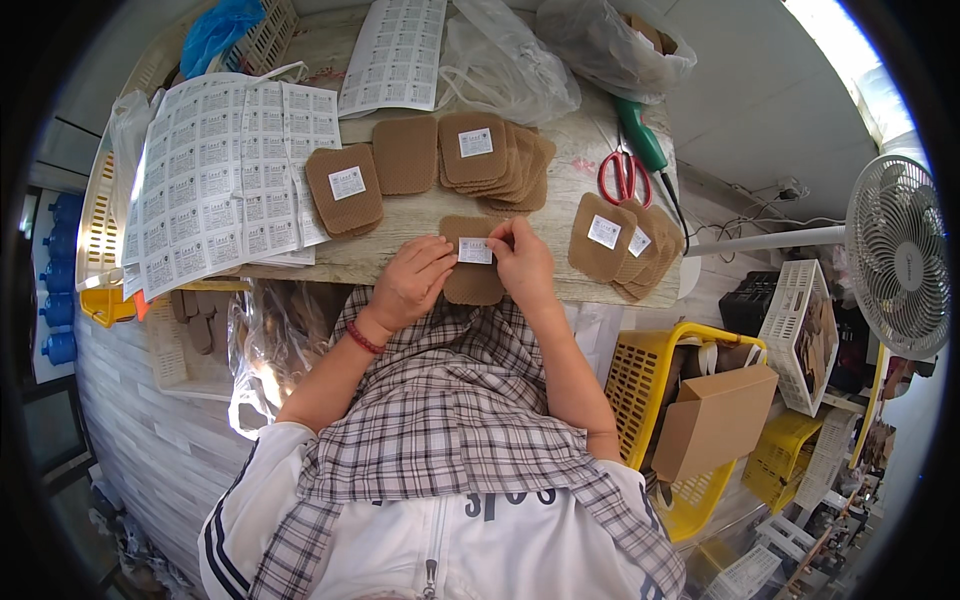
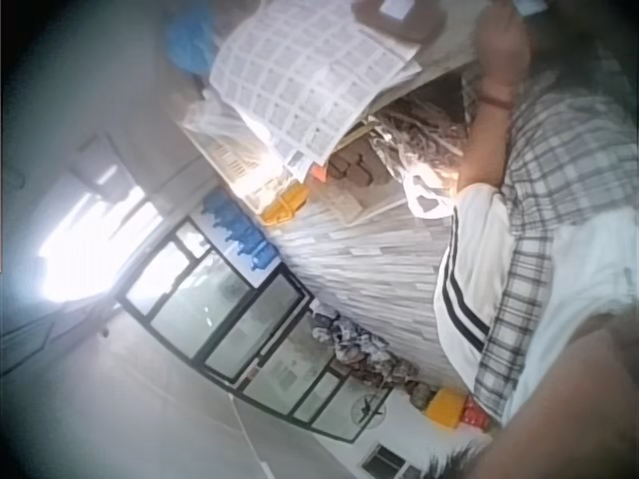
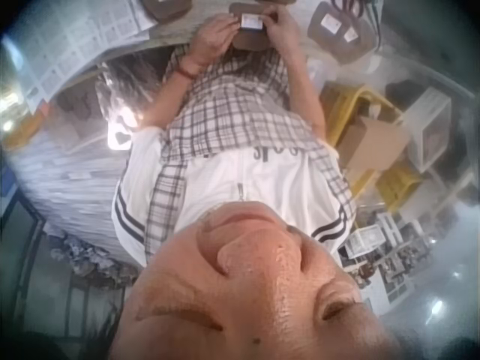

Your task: The person peels small white labels from a sheet and sticks them onto brown paper pouches on a table. They repeat this process for multiple pouches, placing each labeled pouch into a stack.

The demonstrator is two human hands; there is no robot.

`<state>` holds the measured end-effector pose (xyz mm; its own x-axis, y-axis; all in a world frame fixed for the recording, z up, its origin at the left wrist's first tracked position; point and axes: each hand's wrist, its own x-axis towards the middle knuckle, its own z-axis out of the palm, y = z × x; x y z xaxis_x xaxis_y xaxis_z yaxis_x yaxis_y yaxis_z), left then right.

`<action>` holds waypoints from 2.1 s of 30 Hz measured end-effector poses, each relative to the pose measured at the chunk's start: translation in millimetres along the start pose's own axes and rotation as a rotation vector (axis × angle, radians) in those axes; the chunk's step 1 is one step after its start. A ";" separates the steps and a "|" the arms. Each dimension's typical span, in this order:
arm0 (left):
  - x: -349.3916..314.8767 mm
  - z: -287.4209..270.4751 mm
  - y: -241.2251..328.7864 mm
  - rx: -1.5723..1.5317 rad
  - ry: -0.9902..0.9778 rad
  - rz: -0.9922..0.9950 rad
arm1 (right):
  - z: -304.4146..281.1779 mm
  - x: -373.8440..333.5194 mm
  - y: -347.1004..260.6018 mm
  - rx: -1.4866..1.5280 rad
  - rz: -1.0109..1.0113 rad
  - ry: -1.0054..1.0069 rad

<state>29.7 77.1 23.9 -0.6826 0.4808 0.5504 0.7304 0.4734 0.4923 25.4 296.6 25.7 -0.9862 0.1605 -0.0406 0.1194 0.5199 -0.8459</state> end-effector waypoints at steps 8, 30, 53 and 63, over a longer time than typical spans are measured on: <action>-0.5 1.0 -0.3 0.004 -0.001 -0.013 | 1.3 -6.5 -14.5 -0.111 -0.020 0.042; 2.3 -0.9 2.2 0.071 -0.057 0.004 | 9.9 -12.9 -15.8 -0.321 -0.200 0.142; 2.6 -1.3 3.9 0.044 -0.046 0.008 | 10.3 -25.2 -5.5 -0.408 -0.399 0.317; 73.8 8.4 -25.6 0.218 0.159 -0.067 | -5.2 -27.4 4.5 -0.113 -0.187 0.356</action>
<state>-39.6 106.7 46.3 -0.7042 0.3296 0.6289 0.6497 0.6564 0.3835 53.5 298.9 25.8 -0.8930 0.3244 0.3120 -0.0268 0.6536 -0.7563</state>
